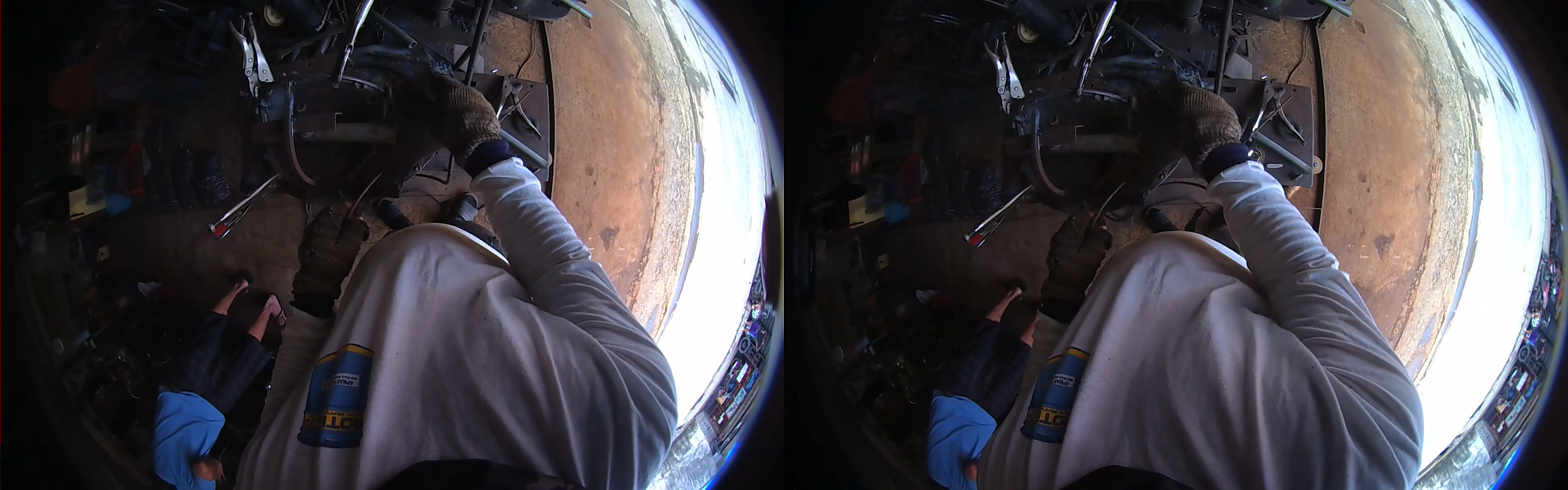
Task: The person welds components of a metal frame on the ground, using a welding torch with one hand while holding or positioning pieces with the other gloved hand, and later uses a clamp to secure parts.
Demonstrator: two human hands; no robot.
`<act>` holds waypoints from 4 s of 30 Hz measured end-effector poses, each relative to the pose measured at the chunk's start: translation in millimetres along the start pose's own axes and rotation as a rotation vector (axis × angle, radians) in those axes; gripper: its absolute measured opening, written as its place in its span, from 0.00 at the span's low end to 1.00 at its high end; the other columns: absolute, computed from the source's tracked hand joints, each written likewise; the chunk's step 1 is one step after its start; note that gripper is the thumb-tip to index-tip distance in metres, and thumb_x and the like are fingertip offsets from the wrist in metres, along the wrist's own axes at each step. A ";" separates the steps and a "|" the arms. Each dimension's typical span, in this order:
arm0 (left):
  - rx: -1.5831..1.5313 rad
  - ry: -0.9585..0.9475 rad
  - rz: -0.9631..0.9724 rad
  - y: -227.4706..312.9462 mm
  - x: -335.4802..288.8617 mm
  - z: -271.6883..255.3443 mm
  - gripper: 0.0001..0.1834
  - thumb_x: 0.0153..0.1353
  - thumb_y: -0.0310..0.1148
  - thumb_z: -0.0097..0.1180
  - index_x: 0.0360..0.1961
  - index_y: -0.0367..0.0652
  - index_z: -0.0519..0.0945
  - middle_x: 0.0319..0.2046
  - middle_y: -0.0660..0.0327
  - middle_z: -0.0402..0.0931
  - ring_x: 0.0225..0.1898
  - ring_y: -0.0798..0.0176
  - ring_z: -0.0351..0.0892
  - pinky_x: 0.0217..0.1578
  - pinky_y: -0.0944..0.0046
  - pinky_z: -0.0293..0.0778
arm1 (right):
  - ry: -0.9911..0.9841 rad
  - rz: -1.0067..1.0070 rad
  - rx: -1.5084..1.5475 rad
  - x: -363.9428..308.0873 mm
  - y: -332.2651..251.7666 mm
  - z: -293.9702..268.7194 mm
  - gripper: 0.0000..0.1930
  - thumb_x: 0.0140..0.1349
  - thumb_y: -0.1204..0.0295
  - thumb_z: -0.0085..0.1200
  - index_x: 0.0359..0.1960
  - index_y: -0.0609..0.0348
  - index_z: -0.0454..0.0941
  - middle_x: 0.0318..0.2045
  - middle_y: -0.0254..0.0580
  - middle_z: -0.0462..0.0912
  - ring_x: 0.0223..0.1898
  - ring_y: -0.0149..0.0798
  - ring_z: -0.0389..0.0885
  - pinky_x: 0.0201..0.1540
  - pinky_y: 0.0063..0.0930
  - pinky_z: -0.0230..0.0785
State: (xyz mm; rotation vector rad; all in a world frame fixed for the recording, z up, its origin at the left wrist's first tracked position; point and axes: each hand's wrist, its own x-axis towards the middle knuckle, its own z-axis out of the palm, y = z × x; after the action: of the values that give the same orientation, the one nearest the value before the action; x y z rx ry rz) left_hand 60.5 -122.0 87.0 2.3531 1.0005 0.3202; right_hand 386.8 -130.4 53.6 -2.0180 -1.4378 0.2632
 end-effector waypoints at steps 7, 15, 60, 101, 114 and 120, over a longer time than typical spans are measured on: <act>0.025 -0.060 0.030 8.4 12.1 -0.1 0.11 0.65 0.33 0.58 0.48 0.43 0.82 0.30 0.59 0.82 0.29 0.66 0.81 0.32 0.61 0.76 | 0.037 -0.009 0.035 5.1 12.9 16.4 0.16 0.60 0.62 0.57 0.48 0.53 0.81 0.41 0.53 0.85 0.46 0.56 0.84 0.48 0.47 0.77; -0.190 -0.083 -0.220 18.1 21.0 4.0 0.06 0.57 0.31 0.64 0.35 0.45 0.82 0.44 0.52 0.82 0.42 0.48 0.83 0.39 0.52 0.80 | -0.211 0.148 -0.074 28.9 -1.7 7.3 0.14 0.62 0.59 0.56 0.41 0.52 0.86 0.40 0.54 0.86 0.45 0.55 0.84 0.48 0.49 0.77; -0.972 -0.005 -0.327 69.8 68.6 -8.3 0.15 0.66 0.23 0.57 0.54 0.40 0.77 0.43 0.59 0.79 0.42 0.62 0.81 0.44 0.61 0.79 | -0.289 -0.317 0.162 -76.5 -41.1 -47.8 0.29 0.65 0.63 0.60 0.63 0.69 0.70 0.47 0.56 0.84 0.46 0.52 0.86 0.48 0.39 0.79; -0.975 -0.042 -0.562 17.2 4.2 33.7 0.15 0.69 0.27 0.54 0.55 0.38 0.76 0.35 0.64 0.79 0.36 0.71 0.79 0.42 0.66 0.78 | -0.232 -0.143 0.057 -17.8 40.8 -22.7 0.09 0.64 0.68 0.54 0.39 0.58 0.84 0.26 0.42 0.84 0.29 0.44 0.87 0.31 0.35 0.79; -0.924 -0.107 -0.525 -0.5 3.6 43.9 0.13 0.67 0.28 0.56 0.52 0.39 0.77 0.38 0.64 0.80 0.39 0.70 0.80 0.44 0.66 0.76 | -0.158 -0.062 0.144 -13.7 26.0 -7.4 0.16 0.60 0.63 0.59 0.46 0.57 0.84 0.39 0.53 0.87 0.44 0.53 0.86 0.46 0.41 0.79; -0.895 -0.081 -0.556 -4.9 -1.8 38.7 0.13 0.67 0.28 0.57 0.51 0.39 0.78 0.39 0.64 0.80 0.41 0.70 0.79 0.45 0.66 0.76 | -0.189 0.032 0.218 -24.1 19.6 -29.1 0.17 0.60 0.63 0.60 0.48 0.56 0.83 0.40 0.53 0.87 0.44 0.54 0.86 0.46 0.41 0.79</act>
State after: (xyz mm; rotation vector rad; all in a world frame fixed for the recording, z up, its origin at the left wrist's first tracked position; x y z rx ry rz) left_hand 72.6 -136.1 52.6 1.2306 1.1144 0.3496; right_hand 407.3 -167.1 59.7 -1.8788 -1.4226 0.6123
